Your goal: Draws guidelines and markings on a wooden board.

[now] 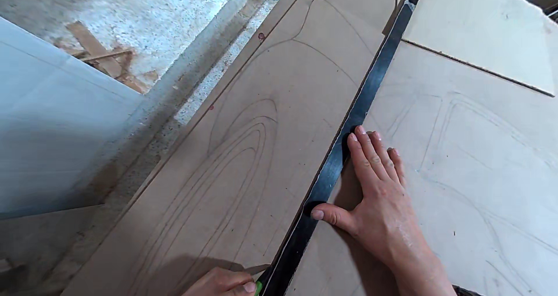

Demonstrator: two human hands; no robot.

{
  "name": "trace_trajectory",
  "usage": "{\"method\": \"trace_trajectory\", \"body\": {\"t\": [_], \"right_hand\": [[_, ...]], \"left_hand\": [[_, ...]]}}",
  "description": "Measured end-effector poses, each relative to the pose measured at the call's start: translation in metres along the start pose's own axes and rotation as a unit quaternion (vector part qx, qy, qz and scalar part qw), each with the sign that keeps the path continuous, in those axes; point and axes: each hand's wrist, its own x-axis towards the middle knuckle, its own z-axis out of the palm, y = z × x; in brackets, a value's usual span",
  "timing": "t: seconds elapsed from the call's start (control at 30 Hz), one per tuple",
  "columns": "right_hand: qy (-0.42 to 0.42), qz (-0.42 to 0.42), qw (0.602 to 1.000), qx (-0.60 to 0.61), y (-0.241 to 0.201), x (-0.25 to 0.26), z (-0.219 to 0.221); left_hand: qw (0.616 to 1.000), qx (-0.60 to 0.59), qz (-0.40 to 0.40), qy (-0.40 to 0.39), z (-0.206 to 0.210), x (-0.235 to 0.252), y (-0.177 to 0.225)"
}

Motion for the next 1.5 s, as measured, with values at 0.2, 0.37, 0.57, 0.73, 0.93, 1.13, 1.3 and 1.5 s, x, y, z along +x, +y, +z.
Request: {"method": "trace_trajectory", "body": {"t": [0.2,0.37,0.57,0.73,0.93,1.13,1.3,1.5], "right_hand": [[0.004,-0.001,1.0,-0.002,0.0,-0.001,0.0],[0.01,-0.001,1.0,-0.001,0.0,-0.001,0.001],[0.003,0.001,1.0,-0.014,0.0,-0.001,0.001],[0.016,-0.004,1.0,-0.003,0.001,-0.001,0.002],[0.015,-0.009,1.0,0.013,0.002,0.0,0.001],[-0.006,-0.008,1.0,0.018,0.013,-0.023,-0.009],[-0.012,-0.038,0.999,0.035,0.035,-0.05,-0.015],[-0.035,-0.033,0.999,0.024,0.031,-0.048,-0.017]], "left_hand": [[1.0,0.002,-0.006,0.003,0.001,0.0,0.001],[0.999,0.012,-0.039,0.004,0.005,0.021,0.015],[0.991,0.101,-0.04,0.082,0.041,0.119,0.018],[0.989,0.099,-0.088,0.064,0.063,0.19,0.024],[0.992,-0.003,-0.098,0.074,0.06,0.194,0.019],[0.989,-0.065,-0.036,0.127,0.005,0.086,0.015],[0.985,-0.09,-0.068,0.132,-0.006,-0.007,0.014],[0.996,-0.019,-0.053,0.062,0.007,-0.039,0.021]]}}
